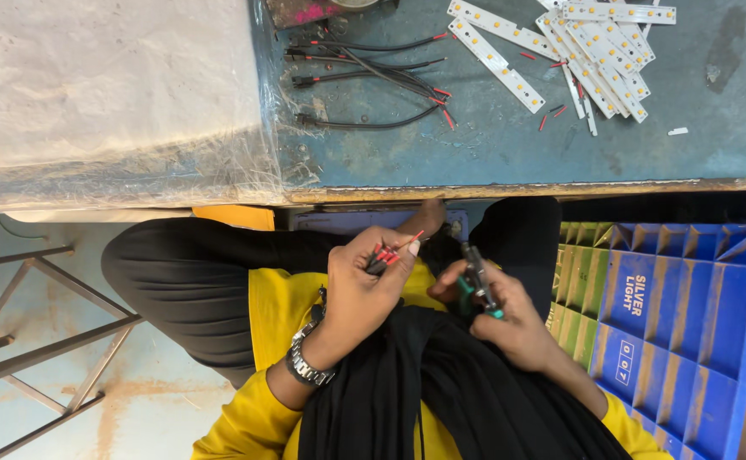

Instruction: The person strips the insulation from the ends of multiple black wires using wire strippers. They repeatedly pick up wires, strip both ends, and place them on the table. LED strips and other components are visible on the workbench.

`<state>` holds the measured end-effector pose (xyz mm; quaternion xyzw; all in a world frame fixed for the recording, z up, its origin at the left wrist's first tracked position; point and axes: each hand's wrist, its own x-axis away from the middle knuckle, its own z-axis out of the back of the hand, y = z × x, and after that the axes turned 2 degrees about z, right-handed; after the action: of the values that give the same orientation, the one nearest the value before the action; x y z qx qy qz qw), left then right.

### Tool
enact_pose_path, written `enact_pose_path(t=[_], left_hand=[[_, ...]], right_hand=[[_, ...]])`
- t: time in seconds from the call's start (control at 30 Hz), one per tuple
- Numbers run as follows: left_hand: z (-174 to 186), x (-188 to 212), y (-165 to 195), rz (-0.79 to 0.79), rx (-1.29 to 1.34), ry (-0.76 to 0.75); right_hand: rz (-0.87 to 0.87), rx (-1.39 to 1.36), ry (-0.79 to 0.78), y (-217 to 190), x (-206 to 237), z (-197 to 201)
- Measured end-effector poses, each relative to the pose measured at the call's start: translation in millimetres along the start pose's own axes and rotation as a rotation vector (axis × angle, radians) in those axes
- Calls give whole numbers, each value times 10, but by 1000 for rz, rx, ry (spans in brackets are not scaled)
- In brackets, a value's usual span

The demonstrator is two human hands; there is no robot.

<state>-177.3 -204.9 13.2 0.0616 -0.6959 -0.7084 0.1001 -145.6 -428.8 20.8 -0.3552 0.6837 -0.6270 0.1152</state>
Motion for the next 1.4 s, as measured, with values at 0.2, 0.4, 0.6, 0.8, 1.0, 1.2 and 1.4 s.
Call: enact_pose_path(t=[0.2,0.4,0.6,0.8,1.0,1.2,1.4], left_hand=[[36,-4,121,-290,-340,-23],[122,15,240,-511,-542,-125],[158,17,305,-523,-688,-239],[186,47,288,-504,-702,-276],[172,51,299,-508,-684,-258],[154,50,268,-490,-671,-269],[149,38,270,-511,-654,-262]], right_hand=[[-45,79,-76,50,-3,-95],[-77,117,-66,59,-42,-100],[-21,77,-100,14,-46,-127],[33,326,-33,-100,-75,-178],[59,504,56,-149,-108,-223],[18,543,56,-145,-116,-204],[-6,554,63,-103,-117,-177]])
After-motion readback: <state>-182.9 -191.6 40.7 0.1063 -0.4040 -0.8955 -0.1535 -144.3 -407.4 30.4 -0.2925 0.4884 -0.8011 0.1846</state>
